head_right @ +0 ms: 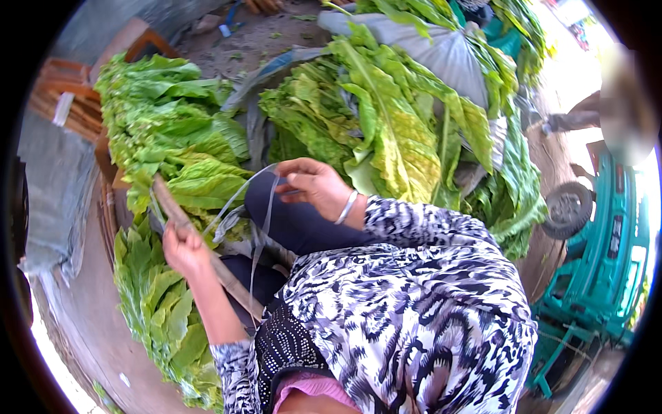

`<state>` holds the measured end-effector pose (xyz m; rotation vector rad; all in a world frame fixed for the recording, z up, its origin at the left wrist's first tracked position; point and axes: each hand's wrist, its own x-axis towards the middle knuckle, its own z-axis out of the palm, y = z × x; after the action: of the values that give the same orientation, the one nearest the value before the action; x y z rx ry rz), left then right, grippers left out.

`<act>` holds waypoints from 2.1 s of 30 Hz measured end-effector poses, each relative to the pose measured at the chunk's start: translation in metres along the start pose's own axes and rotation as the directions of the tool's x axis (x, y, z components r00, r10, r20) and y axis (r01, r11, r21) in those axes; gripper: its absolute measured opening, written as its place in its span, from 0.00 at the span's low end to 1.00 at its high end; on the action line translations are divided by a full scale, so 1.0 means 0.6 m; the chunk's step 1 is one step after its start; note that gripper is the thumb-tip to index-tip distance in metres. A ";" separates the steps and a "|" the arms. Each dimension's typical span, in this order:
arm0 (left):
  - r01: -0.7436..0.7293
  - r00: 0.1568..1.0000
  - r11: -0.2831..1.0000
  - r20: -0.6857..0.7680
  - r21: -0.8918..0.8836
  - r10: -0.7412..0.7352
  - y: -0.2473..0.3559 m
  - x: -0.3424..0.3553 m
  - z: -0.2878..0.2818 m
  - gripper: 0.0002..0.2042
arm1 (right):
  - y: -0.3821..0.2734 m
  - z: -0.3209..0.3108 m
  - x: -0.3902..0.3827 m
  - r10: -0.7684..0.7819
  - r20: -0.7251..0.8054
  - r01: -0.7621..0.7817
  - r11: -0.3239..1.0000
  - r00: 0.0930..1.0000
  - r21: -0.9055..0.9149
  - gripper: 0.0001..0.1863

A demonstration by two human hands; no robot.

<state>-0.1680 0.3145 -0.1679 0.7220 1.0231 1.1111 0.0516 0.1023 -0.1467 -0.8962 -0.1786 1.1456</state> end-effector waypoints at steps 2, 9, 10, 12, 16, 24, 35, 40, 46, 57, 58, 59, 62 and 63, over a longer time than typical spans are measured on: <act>-0.171 0.985 0.982 0.039 0.086 0.168 0.042 -0.043 -0.017 0.13 | -0.063 -0.049 -0.019 0.162 -0.125 -0.185 0.962 0.979 -0.199 0.14; -0.115 0.968 0.993 0.225 -0.006 0.113 0.076 -0.101 0.018 0.11 | -0.242 -0.204 0.155 -0.850 0.150 -0.320 -0.346 0.505 -0.882 0.23; -0.061 0.964 0.998 0.257 -0.024 0.065 0.061 -0.104 0.024 0.10 | -0.247 -0.218 0.178 -0.814 0.019 -0.444 -0.336 0.580 -0.831 0.23; 0.060 0.957 0.995 0.288 -0.085 -0.033 0.035 -0.109 0.028 0.10 | -0.257 -0.234 0.209 -0.717 -0.197 -0.621 -0.393 0.669 -0.678 0.24; 0.092 0.959 0.988 0.279 -0.127 -0.054 0.015 -0.116 0.020 0.10 | -0.296 -0.247 0.180 -0.731 -0.209 -0.523 -0.231 0.650 -0.820 0.25; 0.155 0.941 0.984 0.315 -0.092 -0.119 0.005 -0.113 0.047 0.09 | -0.388 -0.272 0.146 -0.658 -0.217 -0.133 0.175 0.721 -0.975 0.21; -0.161 0.919 0.939 0.393 0.303 0.031 0.039 -0.074 0.169 0.13 | -0.176 0.091 0.173 0.145 0.348 0.302 0.267 0.926 -0.915 0.20; 0.007 0.843 0.992 0.533 0.124 -0.072 0.041 -0.064 0.178 0.08 | -0.124 0.149 0.141 0.430 0.437 0.451 0.075 0.790 -0.889 0.22; 0.202 0.839 0.979 0.516 -0.002 -0.172 0.066 -0.085 0.129 0.04 | -0.154 0.196 0.129 0.591 0.394 0.439 0.073 0.704 -0.895 0.19; -0.682 0.726 0.445 0.608 0.581 0.320 0.146 0.011 0.176 0.08 | -0.017 0.328 0.410 0.480 0.703 0.689 -0.725 0.525 -0.020 0.12; -0.549 0.830 0.527 0.495 0.649 0.256 0.166 0.045 0.164 0.10 | 0.001 0.301 0.420 0.443 0.751 0.761 -0.637 0.489 -0.120 0.11; -0.605 0.796 0.501 0.454 0.618 0.402 0.187 0.086 0.139 0.11 | 0.015 0.271 0.426 0.415 0.762 0.799 -0.561 0.498 -0.216 0.10; -0.027 0.999 0.808 0.038 0.588 0.005 0.196 0.176 0.030 0.10 | 0.044 0.203 0.448 0.341 0.651 0.697 -0.015 0.678 -0.717 0.14; 0.153 0.981 0.812 0.010 0.563 -0.192 0.171 0.198 -0.009 0.10 | 0.060 0.187 0.458 0.334 0.592 0.546 0.230 0.733 -0.806 0.17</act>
<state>-0.1986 0.4591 -0.1149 1.1024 1.3499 0.6128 0.0854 0.3973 -0.1825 -1.4775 -1.8136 1.0864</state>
